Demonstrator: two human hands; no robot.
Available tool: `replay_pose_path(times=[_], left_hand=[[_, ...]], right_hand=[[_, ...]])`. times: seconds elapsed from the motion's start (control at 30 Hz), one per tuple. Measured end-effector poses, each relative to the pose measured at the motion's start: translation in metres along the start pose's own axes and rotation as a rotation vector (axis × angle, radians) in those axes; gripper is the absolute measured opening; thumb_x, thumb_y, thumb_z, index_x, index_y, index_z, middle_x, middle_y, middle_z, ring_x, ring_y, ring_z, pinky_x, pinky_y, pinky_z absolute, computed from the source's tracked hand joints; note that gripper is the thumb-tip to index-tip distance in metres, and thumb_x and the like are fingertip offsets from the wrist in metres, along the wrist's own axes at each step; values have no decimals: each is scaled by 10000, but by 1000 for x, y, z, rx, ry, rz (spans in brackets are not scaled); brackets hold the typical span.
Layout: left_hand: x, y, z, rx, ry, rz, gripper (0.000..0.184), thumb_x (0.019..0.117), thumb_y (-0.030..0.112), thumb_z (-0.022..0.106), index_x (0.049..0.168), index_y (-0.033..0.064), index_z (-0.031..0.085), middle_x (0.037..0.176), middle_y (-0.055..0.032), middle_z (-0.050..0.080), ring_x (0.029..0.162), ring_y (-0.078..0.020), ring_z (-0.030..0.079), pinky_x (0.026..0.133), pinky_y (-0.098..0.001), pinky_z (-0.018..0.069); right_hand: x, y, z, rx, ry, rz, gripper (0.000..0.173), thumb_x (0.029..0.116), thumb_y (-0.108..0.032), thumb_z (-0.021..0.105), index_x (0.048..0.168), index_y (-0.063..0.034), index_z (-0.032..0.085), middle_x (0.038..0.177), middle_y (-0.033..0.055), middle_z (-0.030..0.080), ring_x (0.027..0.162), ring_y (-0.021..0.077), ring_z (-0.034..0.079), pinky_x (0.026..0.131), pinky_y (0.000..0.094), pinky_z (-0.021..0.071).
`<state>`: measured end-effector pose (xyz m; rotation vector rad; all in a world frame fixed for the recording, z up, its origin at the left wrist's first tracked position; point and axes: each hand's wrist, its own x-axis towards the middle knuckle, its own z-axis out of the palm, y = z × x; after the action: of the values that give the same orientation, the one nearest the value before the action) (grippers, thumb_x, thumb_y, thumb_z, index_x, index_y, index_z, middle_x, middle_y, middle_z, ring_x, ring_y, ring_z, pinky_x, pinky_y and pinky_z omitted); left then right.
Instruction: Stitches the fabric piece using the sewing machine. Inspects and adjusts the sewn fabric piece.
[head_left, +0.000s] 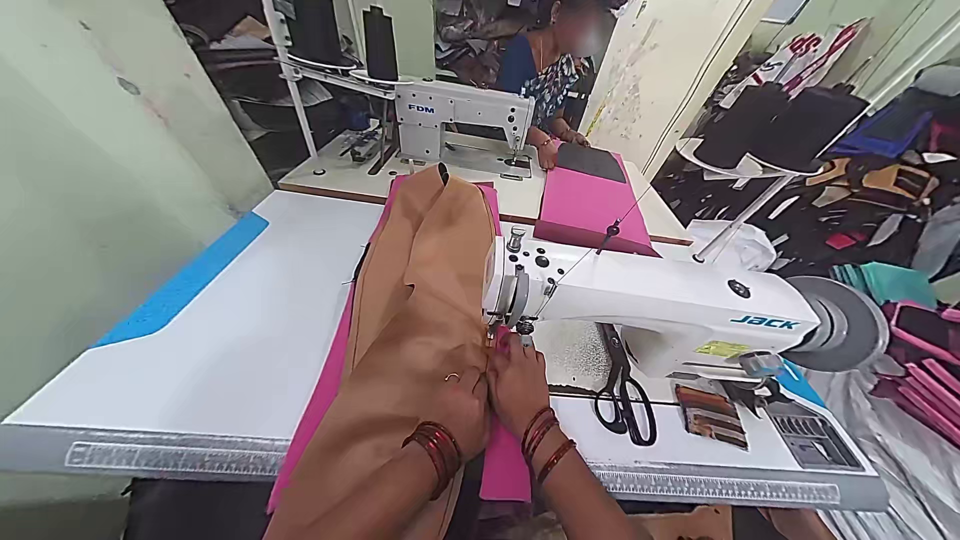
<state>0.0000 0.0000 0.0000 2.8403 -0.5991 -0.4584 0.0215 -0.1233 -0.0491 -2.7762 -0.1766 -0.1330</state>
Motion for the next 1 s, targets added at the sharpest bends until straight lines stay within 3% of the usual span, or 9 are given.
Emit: replay_pose_path(times=[0.03, 0.23, 0.3, 0.4, 0.6, 0.67, 0.73, 0.8, 1.0], left_hand=[[6, -8, 10, -2, 35, 27, 399, 987, 154, 519, 1278, -85, 651, 1326, -259, 628, 1187, -417, 646, 973, -531, 526], [25, -11, -5, 11, -138, 16, 452, 1019, 199, 495, 1393, -41, 575, 1427, -227, 559, 1316, -392, 555, 1083, -522, 450], [30, -13, -7, 5, -135, 23, 443, 1007, 204, 515, 1371, -36, 593, 1415, -220, 566, 1312, -386, 557, 1077, -523, 453], [32, -11, -10, 15, -189, 6, 447, 1019, 207, 508, 1391, -28, 579, 1465, -213, 531, 1345, -388, 528, 1097, -522, 434], [45, -10, -16, 45, -199, -11, 459, 1021, 221, 505, 1405, -22, 566, 1516, -197, 495, 1405, -374, 476, 1139, -524, 395], [46, -11, -17, 44, -189, 0, 442, 1033, 223, 482, 1393, -15, 579, 1495, -193, 515, 1399, -368, 486, 1138, -520, 398], [50, -12, -20, 32, -189, 15, 433, 1038, 210, 467, 1389, -17, 582, 1488, -197, 523, 1394, -374, 489, 1133, -526, 397], [55, -13, -20, 26, -188, 31, 429, 1041, 205, 459, 1382, -23, 584, 1496, -204, 516, 1402, -377, 480, 1139, -530, 388], [61, -10, -22, 74, -127, 34, 401, 1044, 199, 460, 1345, -18, 612, 1498, -193, 517, 1388, -380, 494, 1110, -547, 415]], right_hand=[[2, 1, 1, -1, -2, 5, 334, 1009, -239, 522, 1236, -172, 758, 1356, 184, 623, 1277, 408, 556, 995, 581, 451], [-6, 11, 13, 90, 179, -74, 322, 957, -146, 569, 1210, -91, 761, 1280, 230, 662, 1187, 439, 628, 972, 542, 530], [-13, 9, 13, 50, 202, -61, 354, 942, -141, 566, 1241, -136, 757, 1280, 224, 656, 1195, 429, 622, 940, 543, 539], [-14, 6, 13, -16, 134, 10, 355, 979, -192, 529, 1246, -227, 761, 1305, 191, 651, 1252, 417, 577, 951, 574, 487], [5, 6, 2, -24, 25, 49, 350, 1002, -209, 498, 1226, -229, 767, 1335, 183, 634, 1291, 390, 546, 1004, 567, 442], [5, 10, 8, 21, 90, 41, 329, 991, -202, 520, 1197, -175, 776, 1319, 211, 645, 1259, 408, 577, 983, 556, 477], [6, 11, 8, 46, 132, 60, 332, 984, -192, 544, 1202, -32, 736, 1319, 252, 638, 1231, 426, 605, 992, 538, 495], [10, 10, 6, 66, 129, 108, 351, 943, -172, 590, 1203, 40, 691, 1306, 278, 628, 1200, 427, 619, 990, 517, 500], [19, 17, 2, 135, 140, 156, 330, 951, -150, 582, 1184, 60, 687, 1305, 258, 623, 1213, 366, 622, 1052, 439, 483]])
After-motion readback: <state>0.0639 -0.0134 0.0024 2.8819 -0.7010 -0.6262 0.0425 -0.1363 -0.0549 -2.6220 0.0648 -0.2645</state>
